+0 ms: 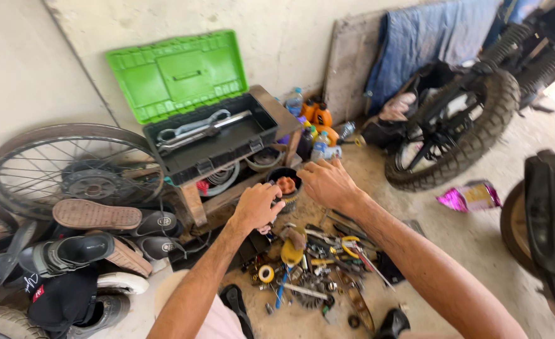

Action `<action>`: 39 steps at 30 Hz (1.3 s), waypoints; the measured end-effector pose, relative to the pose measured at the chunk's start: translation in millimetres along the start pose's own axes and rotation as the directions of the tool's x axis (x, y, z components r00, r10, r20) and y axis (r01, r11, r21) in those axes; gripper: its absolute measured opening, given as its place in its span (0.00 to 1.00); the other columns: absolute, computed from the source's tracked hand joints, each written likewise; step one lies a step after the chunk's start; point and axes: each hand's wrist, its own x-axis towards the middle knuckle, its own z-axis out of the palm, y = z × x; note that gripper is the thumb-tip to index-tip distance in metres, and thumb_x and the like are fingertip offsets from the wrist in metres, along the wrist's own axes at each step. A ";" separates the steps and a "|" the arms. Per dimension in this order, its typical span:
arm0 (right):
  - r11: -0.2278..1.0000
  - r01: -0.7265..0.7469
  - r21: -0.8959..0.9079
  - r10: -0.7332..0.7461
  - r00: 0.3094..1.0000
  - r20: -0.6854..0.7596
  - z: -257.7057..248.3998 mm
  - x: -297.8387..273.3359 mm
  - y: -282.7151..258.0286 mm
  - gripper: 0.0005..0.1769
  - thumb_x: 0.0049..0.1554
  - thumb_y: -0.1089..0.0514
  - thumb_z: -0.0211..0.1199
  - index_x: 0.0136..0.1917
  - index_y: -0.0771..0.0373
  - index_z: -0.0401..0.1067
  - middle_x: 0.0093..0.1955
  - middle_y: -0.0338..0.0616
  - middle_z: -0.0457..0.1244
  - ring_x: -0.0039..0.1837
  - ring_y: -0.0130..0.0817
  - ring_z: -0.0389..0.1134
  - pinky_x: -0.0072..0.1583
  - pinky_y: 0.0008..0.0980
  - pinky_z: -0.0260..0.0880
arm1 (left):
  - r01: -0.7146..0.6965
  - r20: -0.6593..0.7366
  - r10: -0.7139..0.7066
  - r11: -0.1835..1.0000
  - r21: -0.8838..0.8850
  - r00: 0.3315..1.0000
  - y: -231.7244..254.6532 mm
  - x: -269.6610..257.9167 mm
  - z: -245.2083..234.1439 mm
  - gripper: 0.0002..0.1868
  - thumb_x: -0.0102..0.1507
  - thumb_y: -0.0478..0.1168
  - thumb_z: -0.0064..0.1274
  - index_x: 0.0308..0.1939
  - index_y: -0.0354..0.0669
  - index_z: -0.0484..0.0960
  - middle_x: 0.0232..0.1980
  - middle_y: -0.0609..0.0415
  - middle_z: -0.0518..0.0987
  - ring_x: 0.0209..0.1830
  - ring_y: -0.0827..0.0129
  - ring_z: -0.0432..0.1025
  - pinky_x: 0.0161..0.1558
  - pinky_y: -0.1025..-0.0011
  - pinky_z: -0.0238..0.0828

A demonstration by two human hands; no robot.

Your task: The person cleans a wrench and a plastic tool tray using a brush, organizing various tools and components on the floor next to motorcycles.

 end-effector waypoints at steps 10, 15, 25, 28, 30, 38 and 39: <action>0.993 -0.121 0.014 0.116 0.976 0.182 12.8 -79.2 19.4 0.21 0.54 0.53 0.63 0.61 0.53 0.72 0.59 0.41 0.66 0.63 0.44 0.66 0.58 0.56 0.65 | -0.045 0.174 0.040 0.999 0.021 0.984 50.6 9.8 27.4 0.14 0.61 0.50 0.59 0.44 0.47 0.80 0.43 0.53 0.81 0.48 0.54 0.75 0.46 0.53 0.71; 0.981 -0.173 0.082 0.156 0.970 0.187 35.3 -109.5 43.8 0.21 0.53 0.53 0.64 0.61 0.54 0.74 0.61 0.41 0.66 0.65 0.43 0.66 0.60 0.58 0.65 | 0.006 0.265 -0.006 1.000 0.002 0.964 72.6 18.0 54.2 0.14 0.62 0.49 0.59 0.45 0.45 0.80 0.43 0.51 0.81 0.49 0.54 0.76 0.48 0.55 0.73; 0.878 -0.342 0.334 0.284 0.935 0.212 101.8 -171.0 105.0 0.23 0.53 0.53 0.66 0.62 0.57 0.75 0.60 0.47 0.68 0.61 0.51 0.69 0.61 0.52 0.68 | 0.110 0.390 -0.083 0.993 -0.048 0.917 92.1 40.8 136.3 0.14 0.62 0.48 0.61 0.45 0.44 0.81 0.44 0.49 0.82 0.48 0.53 0.77 0.50 0.56 0.73; 0.844 -0.374 0.384 0.313 0.925 0.213 136.8 -185.6 123.2 0.22 0.53 0.53 0.67 0.60 0.59 0.75 0.61 0.51 0.68 0.61 0.54 0.69 0.62 0.49 0.69 | 0.098 0.386 -0.060 0.992 -0.082 0.921 83.5 41.2 167.7 0.14 0.61 0.47 0.62 0.44 0.44 0.80 0.43 0.49 0.82 0.48 0.53 0.77 0.49 0.56 0.73; 0.811 -0.419 0.409 0.339 0.906 0.254 160.4 -193.7 134.0 0.20 0.54 0.52 0.67 0.59 0.59 0.76 0.61 0.50 0.68 0.61 0.53 0.69 0.62 0.47 0.70 | 0.047 0.332 -0.018 0.996 -0.081 0.943 75.6 39.5 188.7 0.14 0.58 0.45 0.63 0.42 0.43 0.80 0.43 0.49 0.81 0.48 0.51 0.76 0.49 0.55 0.72; 0.715 -0.511 0.477 0.363 0.855 0.372 261.8 -217.3 155.3 0.20 0.54 0.53 0.67 0.59 0.60 0.76 0.60 0.52 0.68 0.62 0.52 0.69 0.62 0.47 0.69 | 0.202 0.491 -0.186 0.979 0.021 0.851 44.1 20.3 256.8 0.18 0.58 0.48 0.64 0.47 0.47 0.79 0.52 0.50 0.76 0.59 0.53 0.69 0.55 0.52 0.69; 0.703 -0.546 0.457 0.375 0.829 0.414 275.8 -218.1 156.1 0.22 0.53 0.53 0.67 0.60 0.59 0.76 0.60 0.53 0.68 0.62 0.53 0.68 0.61 0.48 0.69 | 0.235 0.522 -0.224 0.971 0.046 0.823 38.8 17.6 263.9 0.20 0.58 0.48 0.64 0.50 0.47 0.78 0.56 0.50 0.75 0.63 0.54 0.67 0.57 0.51 0.68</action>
